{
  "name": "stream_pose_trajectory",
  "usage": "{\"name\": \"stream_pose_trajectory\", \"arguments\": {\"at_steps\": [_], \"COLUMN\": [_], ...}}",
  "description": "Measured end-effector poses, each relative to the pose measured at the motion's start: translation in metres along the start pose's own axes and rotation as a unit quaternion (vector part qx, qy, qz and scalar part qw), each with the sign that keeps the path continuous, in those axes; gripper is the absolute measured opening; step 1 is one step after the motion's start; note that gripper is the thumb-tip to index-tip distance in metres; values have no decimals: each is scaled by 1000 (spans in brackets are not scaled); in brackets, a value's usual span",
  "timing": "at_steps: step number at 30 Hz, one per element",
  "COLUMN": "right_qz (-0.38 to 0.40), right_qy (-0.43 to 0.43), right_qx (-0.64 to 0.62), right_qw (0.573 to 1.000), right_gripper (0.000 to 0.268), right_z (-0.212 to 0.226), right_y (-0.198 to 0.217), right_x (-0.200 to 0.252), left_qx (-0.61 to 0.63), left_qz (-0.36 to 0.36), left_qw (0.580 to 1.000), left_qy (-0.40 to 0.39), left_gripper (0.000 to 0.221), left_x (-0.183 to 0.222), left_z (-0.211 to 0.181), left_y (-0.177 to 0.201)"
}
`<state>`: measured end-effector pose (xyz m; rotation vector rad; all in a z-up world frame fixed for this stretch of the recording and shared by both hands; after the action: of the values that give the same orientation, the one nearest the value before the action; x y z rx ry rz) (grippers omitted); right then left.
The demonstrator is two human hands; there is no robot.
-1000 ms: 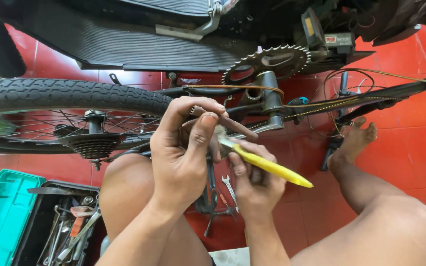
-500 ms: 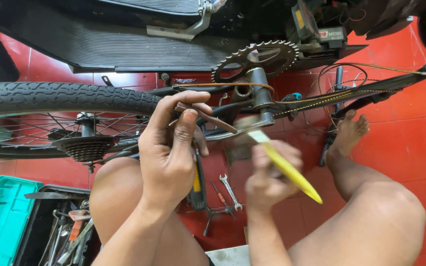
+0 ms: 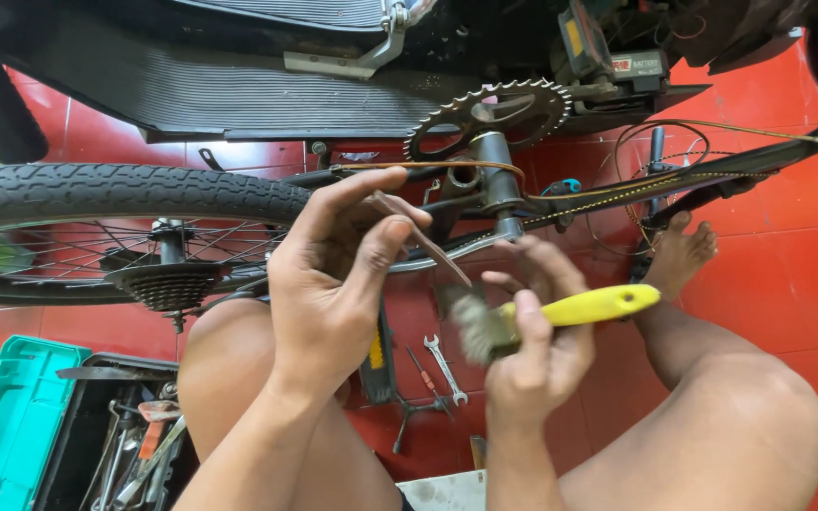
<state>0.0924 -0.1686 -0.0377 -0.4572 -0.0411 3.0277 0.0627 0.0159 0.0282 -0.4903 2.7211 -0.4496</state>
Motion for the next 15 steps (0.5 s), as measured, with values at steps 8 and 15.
{"name": "stream_pose_trajectory", "arguments": {"at_steps": [8, 15], "right_qz": [115, 69], "right_qy": [27, 78], "right_qx": [156, 333], "right_qw": [981, 937], "right_gripper": [44, 41], "right_z": [23, 19], "right_y": [-6, 7], "right_x": [4, -12], "left_qx": [-126, -450], "left_qz": [130, 105], "left_qw": [983, 887], "left_qy": [-4, -9], "left_gripper": [26, 41], "left_x": [-1, -12], "left_z": [-3, 12], "left_y": [-26, 14]}}
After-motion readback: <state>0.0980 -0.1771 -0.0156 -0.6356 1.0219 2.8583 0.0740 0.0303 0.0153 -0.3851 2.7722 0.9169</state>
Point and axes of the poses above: each hand's wrist, its own x-axis away from the middle knuckle, its own y-axis out of the back of the hand, z = x × y, the point moved 8 cm from there along -x, towards the middle knuckle, and after that the axes turned 15 degrees about x, right-handed, at the moved point
